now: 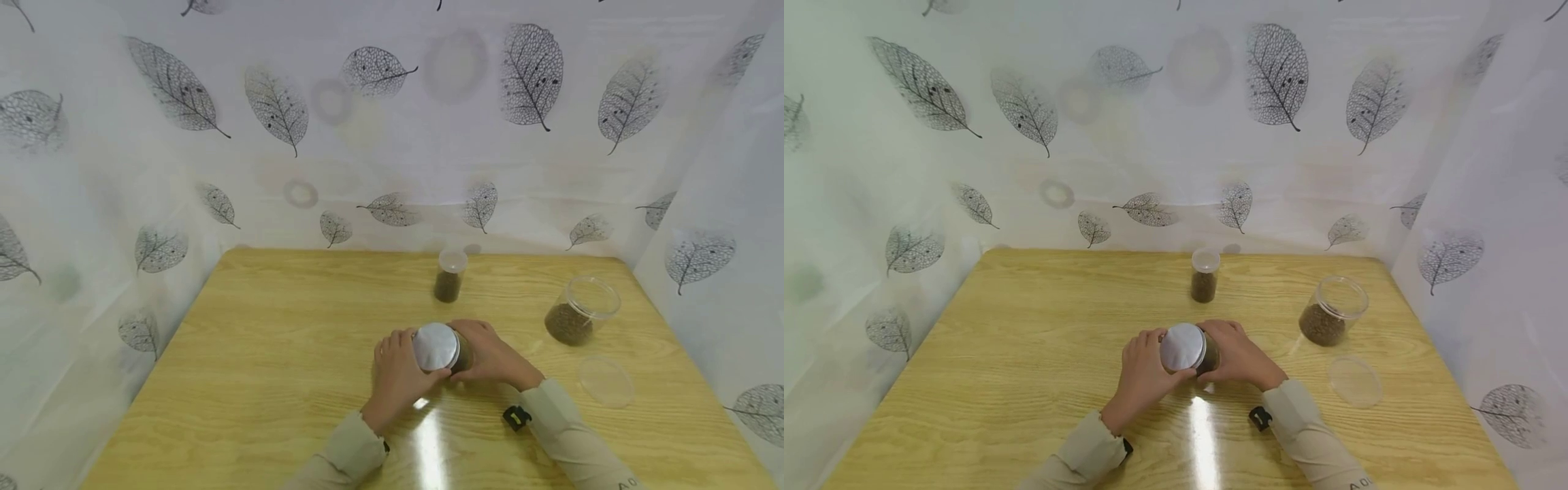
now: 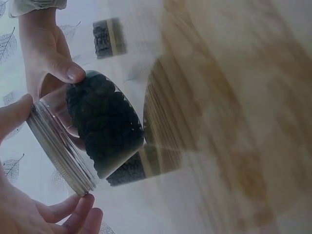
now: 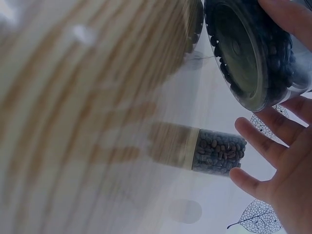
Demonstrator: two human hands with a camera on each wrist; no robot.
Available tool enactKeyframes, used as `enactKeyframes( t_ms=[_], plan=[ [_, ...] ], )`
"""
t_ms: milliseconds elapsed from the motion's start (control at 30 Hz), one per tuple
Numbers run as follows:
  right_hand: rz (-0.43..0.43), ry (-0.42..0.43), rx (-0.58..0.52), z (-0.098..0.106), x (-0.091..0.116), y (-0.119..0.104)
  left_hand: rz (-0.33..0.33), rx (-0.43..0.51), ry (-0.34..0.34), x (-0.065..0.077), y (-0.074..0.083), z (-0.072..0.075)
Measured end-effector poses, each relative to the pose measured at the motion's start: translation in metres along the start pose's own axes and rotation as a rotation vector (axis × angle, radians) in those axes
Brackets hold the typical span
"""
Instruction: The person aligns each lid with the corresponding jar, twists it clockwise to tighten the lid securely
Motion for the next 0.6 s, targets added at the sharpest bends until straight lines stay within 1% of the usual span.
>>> enactKeyframes(
  t_ms=[133, 267, 367, 500, 600],
  plan=[
    [0.003, -0.003, -0.002, 0.0, 0.0, 0.0, -0.022, 0.003, -0.023, -0.001, -0.002, 0.0],
    [0.003, -0.006, -0.013, 0.001, 0.0, 0.0, -0.065, 0.016, -0.058, -0.004, -0.006, 0.001],
    [0.004, -0.013, -0.023, 0.001, 0.0, 0.0, -0.102, 0.044, -0.097, -0.006, -0.009, 0.002],
    [0.008, -0.018, -0.025, 0.0, 0.0, 0.001, -0.132, 0.115, -0.176, -0.01, -0.014, 0.003],
    [0.01, -0.02, -0.022, 0.0, 0.0, 0.002, -0.166, 0.148, -0.218, -0.013, -0.017, 0.005]
  ],
)
Point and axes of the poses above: each hand's wrist, its own x-axis away from the middle knuckle, its own z-axis out of the back of the hand, y = z × x, the point moved 2 cm from there along -x, towards the middle knuckle, and after that the axes turned 2 degrees about -z, right-handed, at the moved point
